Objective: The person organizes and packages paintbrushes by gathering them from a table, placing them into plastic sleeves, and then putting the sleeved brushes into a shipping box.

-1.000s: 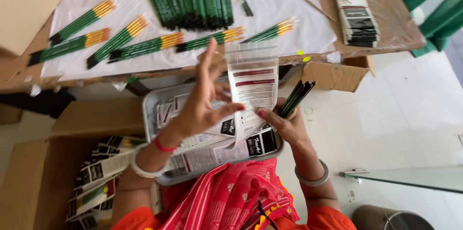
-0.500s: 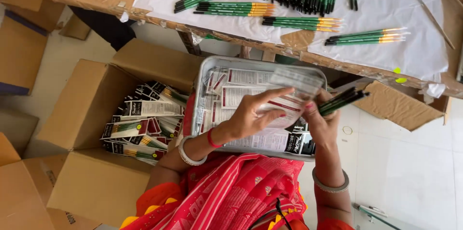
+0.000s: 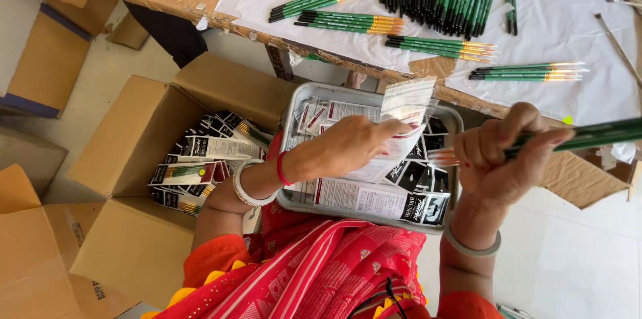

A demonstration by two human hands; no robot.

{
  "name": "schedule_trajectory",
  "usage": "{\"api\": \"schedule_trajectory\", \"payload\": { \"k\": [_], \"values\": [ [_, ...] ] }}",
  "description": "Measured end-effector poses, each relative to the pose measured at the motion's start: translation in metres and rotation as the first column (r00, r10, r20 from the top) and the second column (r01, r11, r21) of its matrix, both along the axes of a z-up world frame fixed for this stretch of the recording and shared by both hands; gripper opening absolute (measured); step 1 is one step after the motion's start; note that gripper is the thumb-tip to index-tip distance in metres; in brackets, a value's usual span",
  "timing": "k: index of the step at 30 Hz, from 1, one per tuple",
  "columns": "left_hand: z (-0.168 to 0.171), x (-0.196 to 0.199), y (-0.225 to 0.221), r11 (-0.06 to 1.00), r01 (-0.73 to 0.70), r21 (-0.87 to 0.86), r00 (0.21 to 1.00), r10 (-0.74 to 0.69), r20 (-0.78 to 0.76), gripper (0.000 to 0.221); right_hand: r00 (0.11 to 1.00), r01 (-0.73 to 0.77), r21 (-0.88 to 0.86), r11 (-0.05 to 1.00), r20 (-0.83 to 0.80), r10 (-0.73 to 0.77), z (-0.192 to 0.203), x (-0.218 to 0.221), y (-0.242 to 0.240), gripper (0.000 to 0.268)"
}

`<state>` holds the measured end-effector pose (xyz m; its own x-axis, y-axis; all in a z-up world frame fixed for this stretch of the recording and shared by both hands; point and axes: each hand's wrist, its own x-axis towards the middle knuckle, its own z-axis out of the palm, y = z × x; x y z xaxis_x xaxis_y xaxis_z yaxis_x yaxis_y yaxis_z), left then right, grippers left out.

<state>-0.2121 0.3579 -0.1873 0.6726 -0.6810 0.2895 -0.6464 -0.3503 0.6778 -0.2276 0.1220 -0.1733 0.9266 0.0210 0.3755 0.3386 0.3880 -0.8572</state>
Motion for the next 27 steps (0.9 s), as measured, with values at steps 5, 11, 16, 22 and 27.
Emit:
{"api": "schedule_trajectory", "payload": {
  "k": [5,11,16,22,27],
  "values": [
    [0.002,0.002,-0.008,0.997,0.019,-0.072,0.980,-0.005,0.199,0.032,0.864,0.036,0.130,0.991,0.495,-0.096,0.010,0.010,0.052,0.047],
    [0.017,0.004,-0.009,0.987,-0.053,-0.151,0.989,0.073,0.131,0.024,0.992,0.045,-0.289,0.956,0.130,-0.008,0.074,0.024,0.052,0.031],
    [0.025,0.006,-0.013,0.979,-0.093,-0.183,0.990,0.111,0.090,0.022,0.940,0.018,-0.040,0.999,0.341,-0.003,0.084,0.043,0.036,0.031],
    [0.046,0.012,-0.010,0.931,-0.096,-0.352,0.973,0.162,0.163,0.024,0.946,0.161,-0.581,0.798,0.322,0.043,0.072,0.028,0.031,0.040],
    [0.053,0.014,-0.004,0.927,-0.092,-0.362,0.968,0.168,0.185,0.019,0.749,0.553,-0.221,0.803,0.553,-0.364,0.046,0.023,0.013,0.052]
  ]
}}
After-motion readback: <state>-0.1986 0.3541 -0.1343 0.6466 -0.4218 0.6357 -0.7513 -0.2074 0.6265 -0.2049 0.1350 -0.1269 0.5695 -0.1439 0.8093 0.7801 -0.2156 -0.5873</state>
